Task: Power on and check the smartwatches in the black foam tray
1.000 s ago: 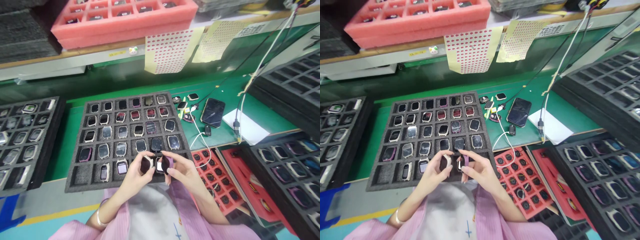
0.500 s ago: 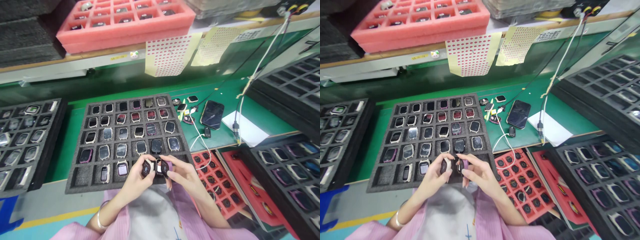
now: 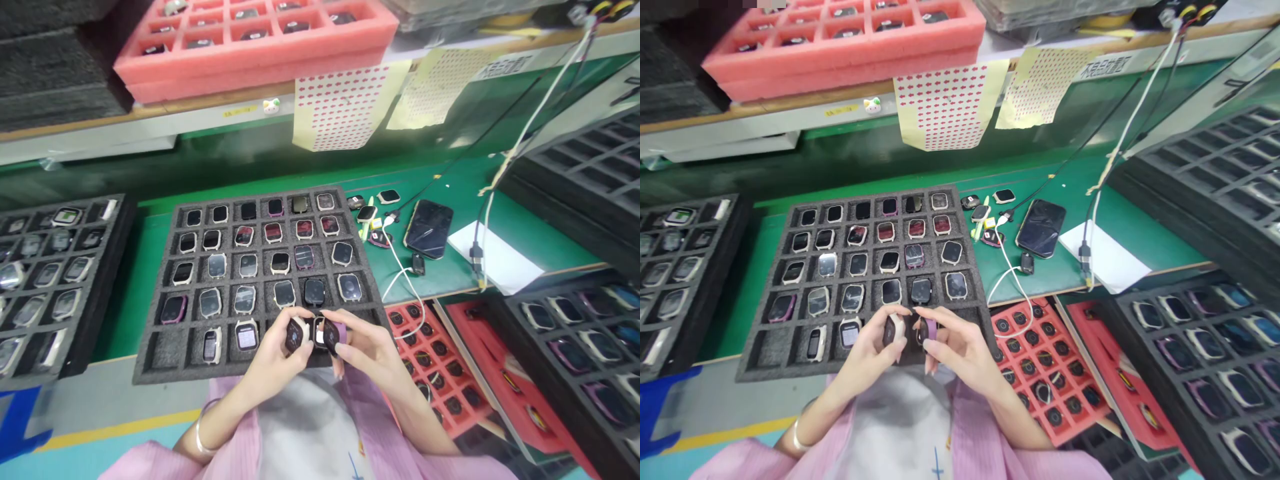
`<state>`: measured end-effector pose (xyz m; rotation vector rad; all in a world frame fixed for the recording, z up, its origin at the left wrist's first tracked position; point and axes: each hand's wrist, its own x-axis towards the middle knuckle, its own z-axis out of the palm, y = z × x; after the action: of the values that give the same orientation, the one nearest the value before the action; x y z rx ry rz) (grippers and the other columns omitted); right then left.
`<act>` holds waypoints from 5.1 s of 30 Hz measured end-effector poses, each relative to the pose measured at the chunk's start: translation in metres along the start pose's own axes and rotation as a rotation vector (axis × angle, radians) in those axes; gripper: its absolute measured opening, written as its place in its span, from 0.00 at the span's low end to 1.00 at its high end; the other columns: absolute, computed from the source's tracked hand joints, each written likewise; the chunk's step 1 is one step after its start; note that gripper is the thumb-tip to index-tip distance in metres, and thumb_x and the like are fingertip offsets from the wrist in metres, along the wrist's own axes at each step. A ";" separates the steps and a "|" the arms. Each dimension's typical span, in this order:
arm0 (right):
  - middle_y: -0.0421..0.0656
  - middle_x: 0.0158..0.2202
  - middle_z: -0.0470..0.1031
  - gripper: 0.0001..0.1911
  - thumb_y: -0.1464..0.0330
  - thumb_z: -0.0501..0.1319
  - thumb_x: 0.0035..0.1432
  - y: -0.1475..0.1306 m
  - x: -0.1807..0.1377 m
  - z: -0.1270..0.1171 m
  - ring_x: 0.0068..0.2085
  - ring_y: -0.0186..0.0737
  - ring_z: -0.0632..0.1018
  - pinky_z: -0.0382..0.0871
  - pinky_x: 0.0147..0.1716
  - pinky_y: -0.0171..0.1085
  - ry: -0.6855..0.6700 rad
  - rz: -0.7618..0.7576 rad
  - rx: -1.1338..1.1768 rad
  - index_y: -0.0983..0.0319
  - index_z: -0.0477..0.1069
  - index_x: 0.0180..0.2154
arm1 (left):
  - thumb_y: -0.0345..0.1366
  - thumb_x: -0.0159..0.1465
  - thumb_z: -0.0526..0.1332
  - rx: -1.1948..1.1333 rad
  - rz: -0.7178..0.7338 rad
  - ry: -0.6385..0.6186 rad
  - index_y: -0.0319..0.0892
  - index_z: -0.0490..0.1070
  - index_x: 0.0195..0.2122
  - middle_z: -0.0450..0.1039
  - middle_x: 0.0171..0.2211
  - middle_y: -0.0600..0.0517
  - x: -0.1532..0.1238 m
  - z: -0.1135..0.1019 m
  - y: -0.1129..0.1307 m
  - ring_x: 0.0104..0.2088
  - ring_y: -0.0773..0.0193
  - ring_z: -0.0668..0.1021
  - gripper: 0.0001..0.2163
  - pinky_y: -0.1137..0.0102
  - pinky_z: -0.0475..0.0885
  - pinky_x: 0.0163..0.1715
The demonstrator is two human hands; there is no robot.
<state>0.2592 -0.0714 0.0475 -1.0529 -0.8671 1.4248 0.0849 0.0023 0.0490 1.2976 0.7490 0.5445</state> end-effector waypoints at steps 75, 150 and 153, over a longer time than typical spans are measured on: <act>0.47 0.41 0.77 0.20 0.70 0.59 0.63 0.004 0.002 -0.009 0.23 0.38 0.79 0.74 0.19 0.33 0.048 0.014 0.126 0.57 0.66 0.56 | 0.31 0.64 0.55 -0.250 -0.052 -0.073 0.46 0.59 0.56 0.66 0.40 0.50 -0.001 -0.008 -0.005 0.37 0.62 0.73 0.19 0.70 0.72 0.33; 0.44 0.40 0.70 0.19 0.68 0.65 0.57 0.006 0.000 0.002 0.22 0.32 0.77 0.74 0.22 0.33 0.033 -0.007 -0.012 0.58 0.73 0.51 | 0.32 0.62 0.57 0.057 0.061 -0.028 0.44 0.61 0.49 0.65 0.37 0.52 -0.003 -0.002 -0.004 0.33 0.65 0.69 0.13 0.72 0.66 0.33; 0.44 0.42 0.69 0.19 0.69 0.65 0.57 0.006 0.000 0.001 0.22 0.32 0.77 0.74 0.22 0.33 0.032 -0.014 -0.019 0.57 0.72 0.51 | 0.31 0.62 0.58 0.066 0.083 -0.009 0.44 0.61 0.49 0.64 0.36 0.53 -0.003 -0.003 -0.003 0.33 0.65 0.69 0.14 0.72 0.67 0.33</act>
<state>0.2565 -0.0718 0.0423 -1.0792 -0.8653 1.3869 0.0804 0.0012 0.0461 1.3960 0.7130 0.5848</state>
